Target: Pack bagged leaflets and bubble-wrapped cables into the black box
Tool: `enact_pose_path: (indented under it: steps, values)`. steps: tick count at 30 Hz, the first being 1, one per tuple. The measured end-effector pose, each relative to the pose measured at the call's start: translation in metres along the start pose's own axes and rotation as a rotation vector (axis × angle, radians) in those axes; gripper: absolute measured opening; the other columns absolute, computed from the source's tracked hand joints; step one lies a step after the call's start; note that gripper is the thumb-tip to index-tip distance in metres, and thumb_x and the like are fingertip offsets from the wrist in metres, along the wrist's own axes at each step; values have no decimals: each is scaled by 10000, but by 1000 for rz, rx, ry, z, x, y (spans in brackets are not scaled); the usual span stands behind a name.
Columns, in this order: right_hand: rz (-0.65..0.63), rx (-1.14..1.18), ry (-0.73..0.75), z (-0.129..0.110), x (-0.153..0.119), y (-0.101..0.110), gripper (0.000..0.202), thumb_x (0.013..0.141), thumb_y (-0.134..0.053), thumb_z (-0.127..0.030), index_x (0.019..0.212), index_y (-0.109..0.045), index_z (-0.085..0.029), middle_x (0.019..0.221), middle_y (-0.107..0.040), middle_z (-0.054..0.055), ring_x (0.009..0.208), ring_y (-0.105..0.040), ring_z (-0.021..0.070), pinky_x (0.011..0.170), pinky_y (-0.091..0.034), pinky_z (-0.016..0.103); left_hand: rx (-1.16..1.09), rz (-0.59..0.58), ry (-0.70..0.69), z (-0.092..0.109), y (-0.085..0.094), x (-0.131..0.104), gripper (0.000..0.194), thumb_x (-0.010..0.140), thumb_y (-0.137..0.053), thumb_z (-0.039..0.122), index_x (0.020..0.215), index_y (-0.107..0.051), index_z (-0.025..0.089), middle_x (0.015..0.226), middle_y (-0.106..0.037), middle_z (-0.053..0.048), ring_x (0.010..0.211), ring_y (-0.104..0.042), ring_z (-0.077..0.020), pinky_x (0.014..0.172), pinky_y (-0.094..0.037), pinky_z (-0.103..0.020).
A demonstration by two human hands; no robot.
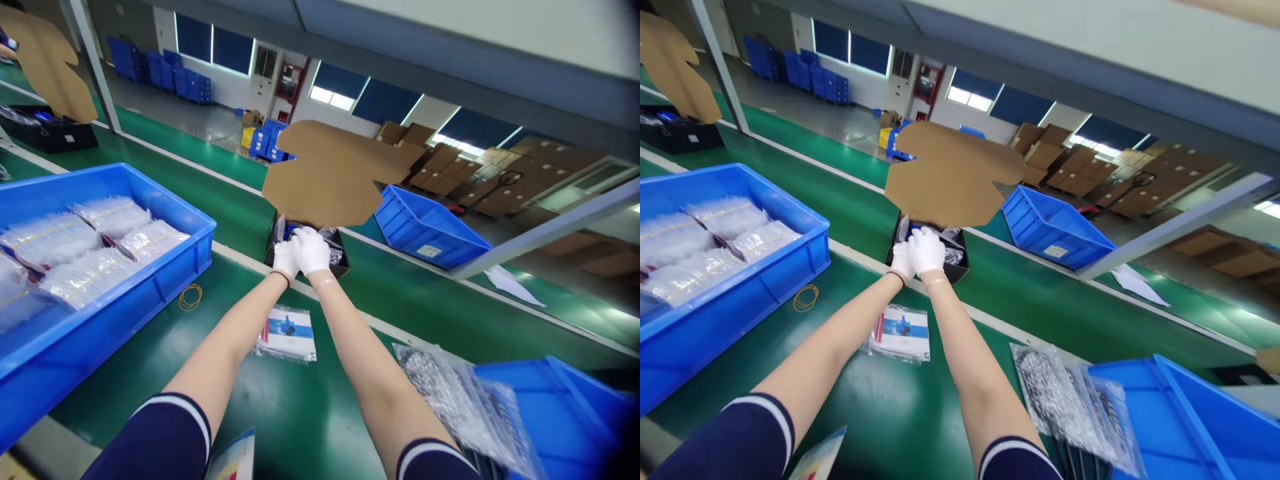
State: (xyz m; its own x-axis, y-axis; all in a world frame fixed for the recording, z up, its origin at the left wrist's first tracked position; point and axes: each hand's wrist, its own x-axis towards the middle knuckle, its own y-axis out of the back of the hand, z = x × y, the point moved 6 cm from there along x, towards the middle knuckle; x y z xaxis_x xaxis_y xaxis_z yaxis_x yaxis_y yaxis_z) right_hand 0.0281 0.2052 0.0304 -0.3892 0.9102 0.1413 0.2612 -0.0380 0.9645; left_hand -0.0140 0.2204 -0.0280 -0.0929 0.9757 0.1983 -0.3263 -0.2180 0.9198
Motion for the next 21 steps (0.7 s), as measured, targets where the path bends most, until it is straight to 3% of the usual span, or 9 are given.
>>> enact_pose_path:
  steps: [2, 3, 5, 7, 8, 12, 15, 19, 21]
  values:
    - [92, 42, -18, 22, -55, -3, 445, 985, -279, -397, 1268, -568, -211, 1268, -559, 119, 1184, -495, 257, 993, -364, 369, 6, 2, -33, 1, -2, 2, 407, 874, -623, 340, 1205, -539, 119, 1172, -562, -131, 1112, -522, -288, 957, -418, -486]
    - [63, 55, -56, 33, -84, -12, 478, 947, -362, -491, 1283, -559, -214, 1228, -576, 125, 1145, -518, 273, 955, -394, 369, 9, 1, -58, 2, -2, 4, 460, 830, -676, 337, 1204, -538, 106, 1165, -565, -147, 1118, -512, -308, 961, -405, -485]
    - [-52, 55, -200, 54, -136, -37, 821, 747, -593, -666, 1391, -456, -176, 1193, -572, 176, 1091, -540, 341, 869, -437, 403, 8, -8, -114, 7, -1, 5, 572, 734, -770, 322, 1204, -542, 86, 1173, -568, -182, 1132, -498, -343, 972, -387, -483]
    - [-131, 167, -323, 73, -171, -57, 1033, 607, -721, -637, 1441, -375, -137, 1129, -596, 185, 1022, -573, 348, 806, -453, 399, 0, -22, -173, 13, 6, 2, 604, 706, -791, 318, 1213, -549, 95, 1208, -570, -190, 1158, -491, -348, 999, -372, -474]
    - [-140, 276, -363, 81, -180, -63, 991, 600, -741, -576, 1417, -404, -128, 1061, -624, 160, 968, -594, 325, 782, -457, 385, -6, -25, -205, 16, 11, -2, 610, 723, -777, 332, 1239, -541, 109, 1260, -553, -186, 1195, -476, -339, 1027, -358, -463]
    - [-45, 642, -434, 115, -184, -60, 396, 701, -635, -415, 994, -638, -150, 800, -659, 53, 772, -616, 233, 721, -469, 337, -122, 41, -272, 19, 46, -41, 560, 865, -611, 408, 1361, -481, 183, 1504, -362, -116, 1371, -342, -250, 1142, -261, -374]
    - [72, 716, -491, 131, -183, -50, 317, 793, -517, -421, 929, -610, -150, 876, -681, 85, 809, -629, 234, 724, -489, 340, -508, 64, -192, 13, 66, -86, 372, 929, -467, 385, 1218, -629, 216, 1421, -494, -41, 1343, -405, -189, 1141, -288, -305]
    - [164, 785, -473, 124, -187, -37, 339, 892, -407, -391, 1049, -592, -153, 1006, -692, 90, 891, -638, 214, 752, -504, 315, -765, -252, -152, 23, 44, -132, 327, 822, -557, 378, 1064, -720, 230, 1190, -671, -13, 1232, -531, -227, 1061, -409, -297]
    - [161, 773, -433, 127, -190, -24, 314, 895, -450, -421, 1015, -621, -187, 977, -700, 52, 891, -634, 203, 785, -497, 305, -820, -279, -160, 32, 38, -140, 327, 805, -544, 350, 1053, -723, 233, 1151, -690, -5, 1133, -600, -222, 1027, -444, -301]
